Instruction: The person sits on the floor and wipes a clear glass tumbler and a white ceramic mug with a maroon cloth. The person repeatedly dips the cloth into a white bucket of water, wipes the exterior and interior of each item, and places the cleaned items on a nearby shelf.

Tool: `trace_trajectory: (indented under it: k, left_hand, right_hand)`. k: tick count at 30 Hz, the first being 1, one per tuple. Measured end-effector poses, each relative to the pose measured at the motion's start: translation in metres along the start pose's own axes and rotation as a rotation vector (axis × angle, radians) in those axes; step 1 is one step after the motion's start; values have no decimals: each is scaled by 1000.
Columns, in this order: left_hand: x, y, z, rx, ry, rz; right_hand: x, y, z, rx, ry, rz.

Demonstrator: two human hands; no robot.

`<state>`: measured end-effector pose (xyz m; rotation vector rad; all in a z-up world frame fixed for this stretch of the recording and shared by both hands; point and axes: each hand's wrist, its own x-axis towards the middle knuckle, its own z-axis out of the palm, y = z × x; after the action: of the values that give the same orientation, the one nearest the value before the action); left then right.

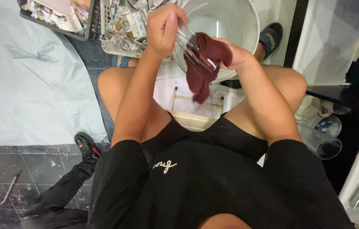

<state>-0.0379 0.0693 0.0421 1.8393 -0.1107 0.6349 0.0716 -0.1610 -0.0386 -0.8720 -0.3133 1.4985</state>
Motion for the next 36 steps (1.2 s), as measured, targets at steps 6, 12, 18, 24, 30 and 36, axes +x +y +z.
trace_trajectory:
  k: [6, 12, 18, 24, 30, 36]
  left_hand:
    - [-5, -18, 1, -80, 179, -128]
    - [-5, -39, 8, -191, 376, -317]
    - [-18, -49, 17, 85, 42, -453]
    - [-43, -92, 38, -45, -392, -820]
    - [-59, -119, 47, 251, -552, -617]
    - [-65, -134, 51, 179, -827, -786]
  right_hand:
    - [-17, -33, 45, 80, -303, -143]
    - [-31, -47, 59, -507, 355, -81]
    - [-34, -43, 63, -323, 289, -321]
    - [-38, -52, 42, -1456, 326, -713]
    - [-36, -52, 41, -1639, 181, -700]
    - [-27, -52, 81, -1378, -266, -617]
